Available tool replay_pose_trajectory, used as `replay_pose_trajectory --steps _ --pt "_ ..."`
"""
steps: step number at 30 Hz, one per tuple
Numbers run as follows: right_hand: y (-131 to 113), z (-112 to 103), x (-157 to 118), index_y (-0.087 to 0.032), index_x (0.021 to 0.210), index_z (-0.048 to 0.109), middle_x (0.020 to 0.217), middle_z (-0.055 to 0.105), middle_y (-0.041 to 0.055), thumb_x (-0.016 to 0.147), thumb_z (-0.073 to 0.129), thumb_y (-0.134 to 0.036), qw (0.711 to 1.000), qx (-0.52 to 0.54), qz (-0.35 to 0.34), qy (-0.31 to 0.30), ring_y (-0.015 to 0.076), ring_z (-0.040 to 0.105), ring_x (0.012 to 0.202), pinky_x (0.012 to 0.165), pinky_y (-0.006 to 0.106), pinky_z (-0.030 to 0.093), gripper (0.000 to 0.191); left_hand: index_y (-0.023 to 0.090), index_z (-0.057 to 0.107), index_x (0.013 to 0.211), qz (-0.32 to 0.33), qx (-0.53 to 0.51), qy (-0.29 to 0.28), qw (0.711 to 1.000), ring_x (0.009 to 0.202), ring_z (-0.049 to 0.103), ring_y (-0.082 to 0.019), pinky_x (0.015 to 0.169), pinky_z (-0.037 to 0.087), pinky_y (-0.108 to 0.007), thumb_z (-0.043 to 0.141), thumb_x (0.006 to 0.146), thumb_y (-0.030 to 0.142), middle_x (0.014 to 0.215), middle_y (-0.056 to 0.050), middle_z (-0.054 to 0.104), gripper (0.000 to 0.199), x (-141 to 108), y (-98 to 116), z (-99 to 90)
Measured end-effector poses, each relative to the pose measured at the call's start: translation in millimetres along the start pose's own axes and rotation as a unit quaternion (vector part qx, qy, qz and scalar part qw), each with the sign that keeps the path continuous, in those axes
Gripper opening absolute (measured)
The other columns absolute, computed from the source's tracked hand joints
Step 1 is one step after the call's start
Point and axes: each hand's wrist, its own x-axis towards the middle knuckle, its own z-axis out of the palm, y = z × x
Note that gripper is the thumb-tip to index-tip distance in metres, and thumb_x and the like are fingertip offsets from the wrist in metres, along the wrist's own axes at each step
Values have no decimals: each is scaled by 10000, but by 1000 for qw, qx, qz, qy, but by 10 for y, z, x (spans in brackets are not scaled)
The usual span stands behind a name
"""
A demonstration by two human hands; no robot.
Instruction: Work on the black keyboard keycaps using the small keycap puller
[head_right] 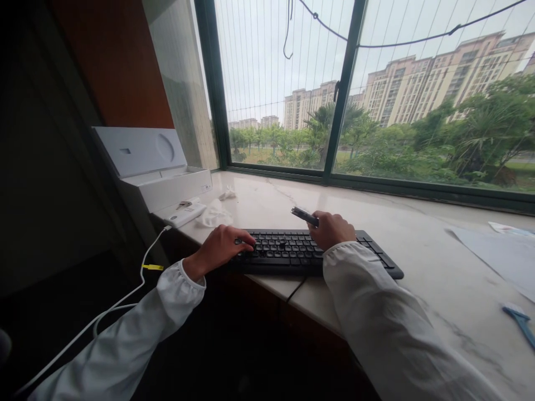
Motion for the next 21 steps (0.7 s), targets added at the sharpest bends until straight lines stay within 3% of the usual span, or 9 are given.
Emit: replay_pose_trajectory --steps 5,16,21 --pt "-7 -2 -3 -297 1012 668 909 657 107 833 379 -498 1000 -2 -1 -5 279 609 802 624 342 399 395 257 732 890 2 13 -40 999 840 664 -158 792 495 -254 662 747 296 850 26 729 164 94 58 -56" --pt "-14 -5 -7 -299 1031 671 924 657 106 830 397 -492 1000 3 -5 -10 270 609 814 648 339 407 391 273 732 920 61 103 -70 990 811 661 -168 807 492 -274 642 772 268 860 11 728 174 142 112 -117" --pt "-13 0 -9 -306 1026 674 920 658 105 829 387 -494 1000 7 -4 -11 279 610 813 638 345 412 395 281 722 960 129 151 -84 977 770 659 -168 759 500 -277 581 818 261 861 -5 727 201 124 104 -96"
